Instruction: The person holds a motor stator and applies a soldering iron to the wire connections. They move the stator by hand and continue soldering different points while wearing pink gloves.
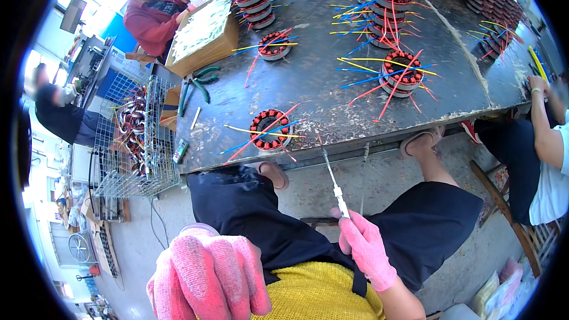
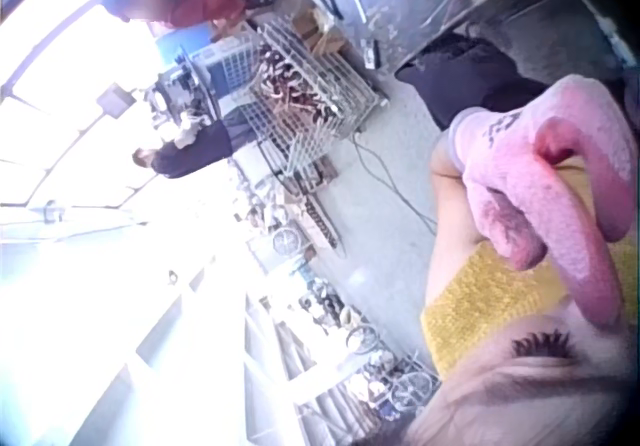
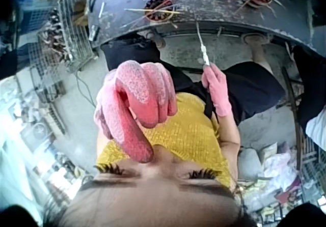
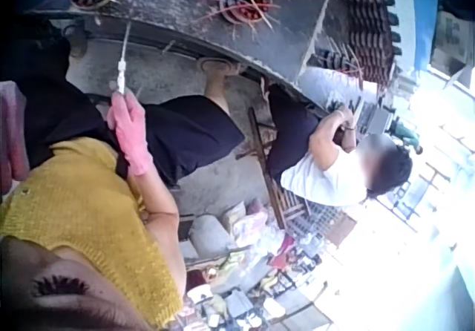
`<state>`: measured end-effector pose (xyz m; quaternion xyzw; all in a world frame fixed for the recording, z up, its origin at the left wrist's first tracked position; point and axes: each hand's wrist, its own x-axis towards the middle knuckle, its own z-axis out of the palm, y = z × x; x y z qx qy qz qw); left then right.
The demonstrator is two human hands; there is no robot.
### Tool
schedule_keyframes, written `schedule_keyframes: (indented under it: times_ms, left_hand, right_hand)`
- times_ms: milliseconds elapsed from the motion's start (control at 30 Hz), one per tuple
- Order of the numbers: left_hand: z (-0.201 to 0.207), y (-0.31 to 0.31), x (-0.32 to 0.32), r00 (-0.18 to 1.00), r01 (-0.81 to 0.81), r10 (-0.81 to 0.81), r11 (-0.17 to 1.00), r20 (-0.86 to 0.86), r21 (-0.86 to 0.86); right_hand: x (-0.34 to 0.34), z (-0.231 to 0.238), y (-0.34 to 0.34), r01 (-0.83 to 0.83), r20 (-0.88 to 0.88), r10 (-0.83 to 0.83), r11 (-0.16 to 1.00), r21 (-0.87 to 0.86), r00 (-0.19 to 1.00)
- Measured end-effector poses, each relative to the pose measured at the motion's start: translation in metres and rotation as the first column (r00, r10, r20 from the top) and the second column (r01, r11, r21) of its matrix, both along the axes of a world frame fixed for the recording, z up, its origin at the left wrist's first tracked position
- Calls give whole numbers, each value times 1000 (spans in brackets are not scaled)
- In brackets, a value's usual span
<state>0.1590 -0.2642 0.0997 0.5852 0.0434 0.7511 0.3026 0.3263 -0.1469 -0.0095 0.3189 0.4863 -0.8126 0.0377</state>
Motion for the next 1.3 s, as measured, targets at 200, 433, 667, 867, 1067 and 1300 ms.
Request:
schedule_keyframes:
  times_ms: [200,433,667,867,1067,1300]
  left_hand:
    - [10,9,-29,975,-45,12,988,-222,-145]
    - [-50,-32,-120,145,-984,173,126,-974,-124]
    - [-111,-16,-142,-51,-995,-72,90,-996,44]
    - [-115,-21,-149,-15,-986,1,163,-1000,15]
    - [-112,-21,-150,19,-983,-1,183,-1000,-19]
    - [-112,-22,-149,22,-980,9,196,-1000,-20]
  right_hand:
    - [1,-3,2,20,1,-20,1000,-7,1000]
    - [-6,-23,-1,-29,-8,29,1000,-9,1000]
    - [-17,-27,-1,-42,6,42,999,-17,999]
    - [-18,-25,-3,-76,21,76,997,20,997]
    - [-20,-18,-6,-114,51,111,991,70,993]
    - [-17,-20,-9,-96,48,95,995,30,994]
